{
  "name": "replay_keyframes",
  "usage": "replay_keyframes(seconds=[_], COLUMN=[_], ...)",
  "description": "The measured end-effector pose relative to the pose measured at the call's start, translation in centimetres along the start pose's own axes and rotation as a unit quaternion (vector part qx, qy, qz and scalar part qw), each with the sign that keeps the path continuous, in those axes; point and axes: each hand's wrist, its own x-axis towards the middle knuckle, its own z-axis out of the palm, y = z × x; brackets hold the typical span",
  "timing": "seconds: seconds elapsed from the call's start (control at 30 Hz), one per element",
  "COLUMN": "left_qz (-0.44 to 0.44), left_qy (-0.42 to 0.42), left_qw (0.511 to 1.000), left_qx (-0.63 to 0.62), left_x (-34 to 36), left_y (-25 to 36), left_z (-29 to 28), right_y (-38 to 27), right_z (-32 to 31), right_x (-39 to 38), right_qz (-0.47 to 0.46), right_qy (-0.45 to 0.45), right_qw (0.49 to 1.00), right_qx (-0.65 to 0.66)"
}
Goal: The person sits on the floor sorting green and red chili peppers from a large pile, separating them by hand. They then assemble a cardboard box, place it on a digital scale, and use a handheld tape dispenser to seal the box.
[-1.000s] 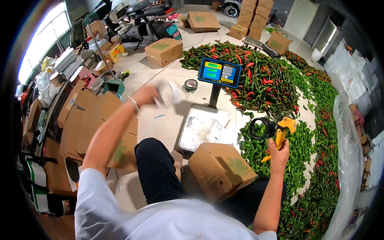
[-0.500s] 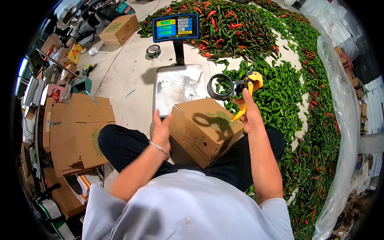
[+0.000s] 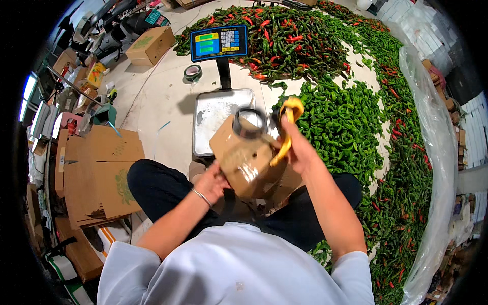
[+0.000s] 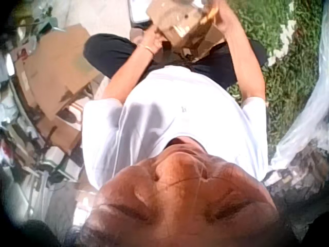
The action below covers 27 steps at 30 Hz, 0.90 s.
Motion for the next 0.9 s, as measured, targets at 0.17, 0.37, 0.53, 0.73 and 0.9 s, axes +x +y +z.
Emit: replay_keyframes(seconds=[0.17, 0.37, 0.53, 0.73, 0.9], left_qz=[0.255, 0.213, 0.199, 0.185, 0.168], left_qy=[-0.008, 0.062, 0.039, 0.079, 0.067], left_qw=[0.967, 0.972, 0.965, 0.966, 0.954], left_qx=[0.024, 0.072, 0.164, 0.165, 0.239], left_x=[0.5, 2.1, 3.9, -0.4, -2.5], left_y=[11.9, 9.9, 7.2, 12.9, 16.0], left_z=[3.3, 2.0, 1.0, 6.1, 6.7], right_y=[-6.3, -3.9, 3.9, -2.2, -5.7], right_z=[3.4, 2.5, 1.9, 7.1, 10.2], right_x=[7.3, 9.8, 7.6, 12.5, 12.2], right_qz=[0.054, -0.025, 0.014, -0.148, -0.215], right_qy=[-0.16, -0.074, -0.039, -0.047, -0.061], right_qw=[0.981, 0.996, 0.986, 0.976, 0.975], right_qx=[0.096, 0.035, 0.165, 0.152, 0.006])
